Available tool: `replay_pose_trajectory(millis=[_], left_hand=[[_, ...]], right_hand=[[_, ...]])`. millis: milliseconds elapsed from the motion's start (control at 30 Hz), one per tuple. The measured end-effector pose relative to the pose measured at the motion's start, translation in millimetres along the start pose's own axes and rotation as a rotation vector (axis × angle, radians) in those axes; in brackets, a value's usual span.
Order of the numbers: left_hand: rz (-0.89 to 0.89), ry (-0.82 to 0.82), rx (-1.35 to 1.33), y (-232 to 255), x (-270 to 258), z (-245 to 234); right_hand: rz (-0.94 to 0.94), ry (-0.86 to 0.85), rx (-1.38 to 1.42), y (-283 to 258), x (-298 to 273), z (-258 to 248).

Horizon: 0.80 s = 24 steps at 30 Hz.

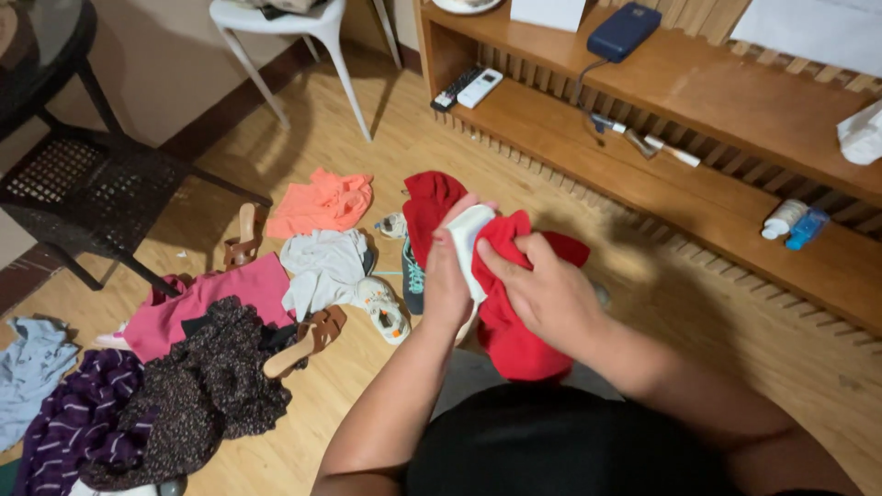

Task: The person sits on the floor and uses a red cloth to wipe a small green jar, a red spherical object, and a white rectangular device. They handle each item individually, wiping all sides before placing them back on the wooden shelf.

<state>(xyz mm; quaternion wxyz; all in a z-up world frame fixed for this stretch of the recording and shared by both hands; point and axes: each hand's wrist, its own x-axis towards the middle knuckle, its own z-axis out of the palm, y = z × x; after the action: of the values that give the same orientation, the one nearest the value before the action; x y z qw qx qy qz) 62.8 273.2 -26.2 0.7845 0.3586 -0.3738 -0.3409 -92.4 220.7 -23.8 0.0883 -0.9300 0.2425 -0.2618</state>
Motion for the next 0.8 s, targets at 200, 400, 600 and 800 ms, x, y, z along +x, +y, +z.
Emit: replay_pose_trajectory(millis=[200, 400, 600, 800], left_hand=[[0.012, -0.033, -0.005, 5, -4, 1], [-0.006, -0.031, 0.288, 23, -9, 11], [0.214, -0.196, 0.469, -12, -9, -18], [0.165, -0.301, 0.543, 10, -4, -22]], right_hand=[[-0.124, 0.03, -0.005, -10, -11, 7], [-0.093, 0.111, -0.047, 1, 0, 7], [0.019, 0.145, 0.09, 8, 13, 4], [-0.079, 0.063, 0.083, -11, 2, -32]])
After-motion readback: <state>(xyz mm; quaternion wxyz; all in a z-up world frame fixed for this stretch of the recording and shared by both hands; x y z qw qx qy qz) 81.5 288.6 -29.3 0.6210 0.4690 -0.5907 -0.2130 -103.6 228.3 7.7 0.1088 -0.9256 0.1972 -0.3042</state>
